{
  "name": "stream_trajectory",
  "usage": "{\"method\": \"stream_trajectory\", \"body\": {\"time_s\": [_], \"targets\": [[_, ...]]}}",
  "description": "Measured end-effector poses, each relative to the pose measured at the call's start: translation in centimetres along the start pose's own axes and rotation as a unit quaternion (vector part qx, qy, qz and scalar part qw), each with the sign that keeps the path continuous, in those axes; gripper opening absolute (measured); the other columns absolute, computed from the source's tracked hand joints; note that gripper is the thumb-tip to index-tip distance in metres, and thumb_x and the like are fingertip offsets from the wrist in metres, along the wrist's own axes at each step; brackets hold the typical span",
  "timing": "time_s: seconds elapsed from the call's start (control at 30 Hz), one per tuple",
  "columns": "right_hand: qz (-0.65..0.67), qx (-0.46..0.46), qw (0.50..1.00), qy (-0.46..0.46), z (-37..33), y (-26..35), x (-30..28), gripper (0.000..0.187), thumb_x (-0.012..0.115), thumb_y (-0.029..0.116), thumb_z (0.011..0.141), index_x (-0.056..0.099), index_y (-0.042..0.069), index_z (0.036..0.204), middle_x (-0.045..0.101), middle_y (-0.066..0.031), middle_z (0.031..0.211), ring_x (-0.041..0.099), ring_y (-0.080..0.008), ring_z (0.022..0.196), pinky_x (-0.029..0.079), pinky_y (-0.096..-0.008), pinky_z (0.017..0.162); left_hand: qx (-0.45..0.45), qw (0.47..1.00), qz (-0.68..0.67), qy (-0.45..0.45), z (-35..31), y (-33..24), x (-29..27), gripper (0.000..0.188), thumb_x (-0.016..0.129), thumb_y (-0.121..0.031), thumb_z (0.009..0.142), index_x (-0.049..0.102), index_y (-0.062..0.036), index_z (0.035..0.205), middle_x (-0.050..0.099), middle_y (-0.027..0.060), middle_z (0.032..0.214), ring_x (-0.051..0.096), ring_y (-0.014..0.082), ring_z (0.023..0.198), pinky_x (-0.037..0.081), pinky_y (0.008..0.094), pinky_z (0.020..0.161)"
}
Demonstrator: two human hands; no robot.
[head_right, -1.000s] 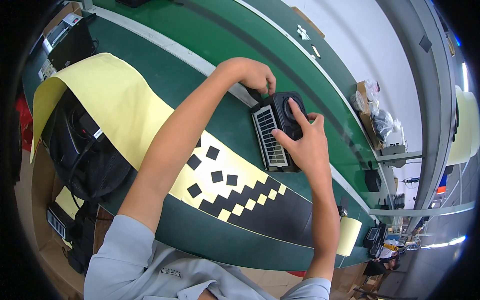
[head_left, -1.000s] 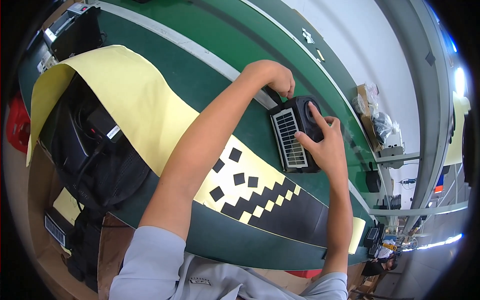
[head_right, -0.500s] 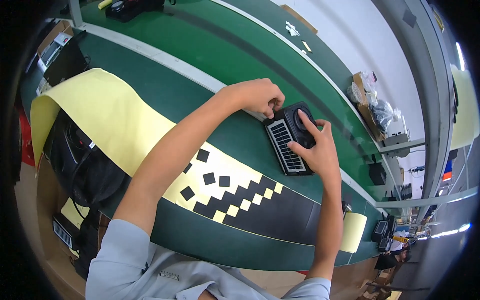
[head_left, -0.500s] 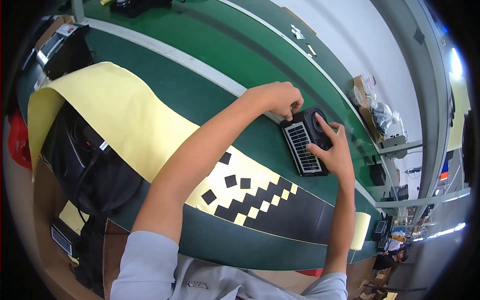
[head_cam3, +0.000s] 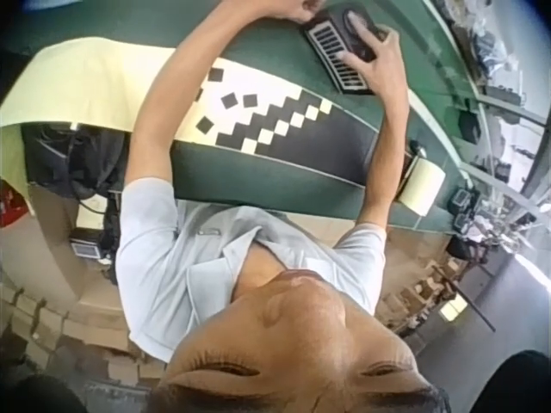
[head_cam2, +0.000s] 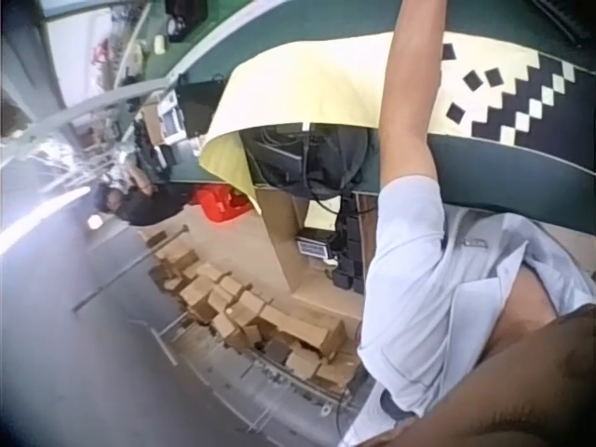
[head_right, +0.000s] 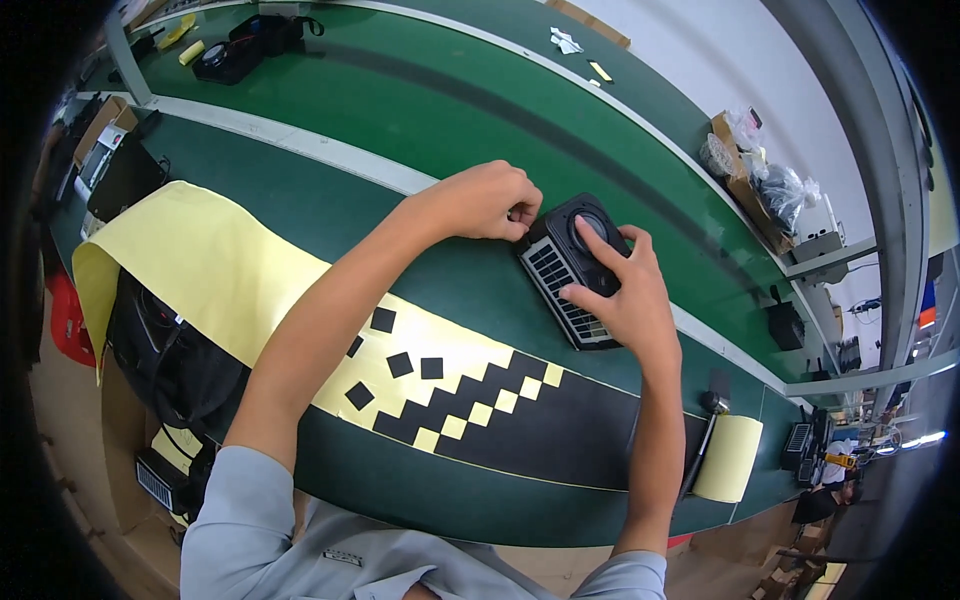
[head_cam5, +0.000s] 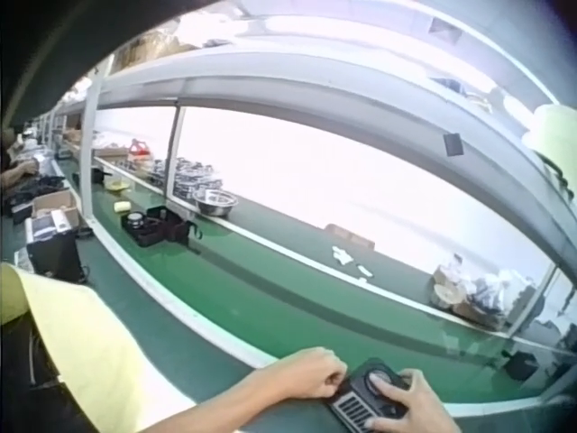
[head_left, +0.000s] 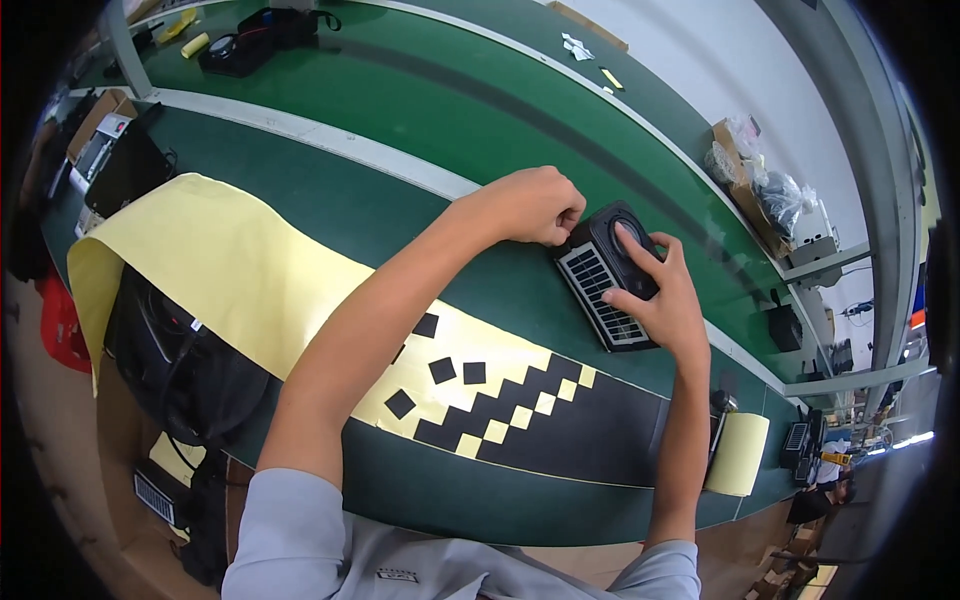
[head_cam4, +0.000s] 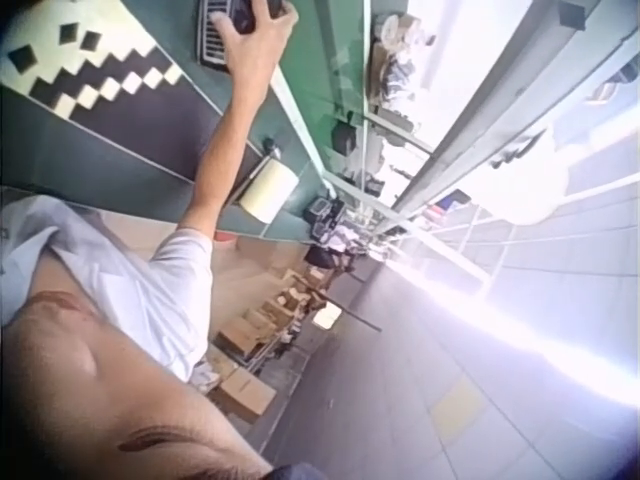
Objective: Assembling the housing and internal components of portable solar-powered speakers on an assembly line.
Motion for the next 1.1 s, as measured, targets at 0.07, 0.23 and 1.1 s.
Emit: {"method": "stream_trajectory", "body": {"time_s": [0.07, 0.23, 1.1], "targets": [[-0.027, -0.018, 0.999, -0.011, -0.3, 0.4, 0.4, 0.077, 0.089, 0.034, 0.07, 0.063, 0.032, 0.142, 0.047, -0.0252, 0.142, 0.057, -0.0421, 0.122, 0.048, -0.0478, 0.103, 0.011, 0.999, -0.009, -0.036, -0.3, 0.2, -0.2, 0.006, 0.072, -0.006, 0.072, 0.071, -0.0029, 0.078, 0.071, 0.012, 0.074, 0.069, 0.0301, 0.073, 0.055, 0.0408, 0.07], [-0.062, -0.032, 0.997, -0.019, -0.5, 1.1, 0.6, 0.075, 0.089, 0.036, 0.071, 0.064, 0.031, 0.142, 0.047, -0.0252, 0.142, 0.054, -0.0435, 0.124, 0.045, -0.0493, 0.106, 0.008, 0.999, -0.012, -0.033, -0.6, 0.5, 0.2, 0.007, 0.072, -0.007, 0.074, 0.07, -0.0023, 0.078, 0.07, 0.0125, 0.077, 0.068, 0.0304, 0.077, 0.054, 0.0411, 0.073], [-0.029, 0.151, 0.98, -0.124, 0.7, -3.9, 0.6, 0.044, 0.055, 0.043, 0.1, 0.067, 0.002, 0.11, 0.07, -0.0249, 0.111, 0.067, -0.0432, 0.103, 0.051, -0.0518, 0.089, -0.116, 0.982, 0.104, -0.11, 5.6, -1.0, 2.7, 0.029, 0.045, -0.023, 0.105, 0.061, 0.0006, 0.104, 0.068, 0.0264, 0.098, 0.065, 0.047, 0.095, 0.052, 0.0537, 0.083]]}}
Point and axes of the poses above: each hand's wrist, its own z-axis towards the middle knuckle, its own x-axis out of the palm, y = z × x, the point moved 8 cm from there along z, towards the middle knuckle
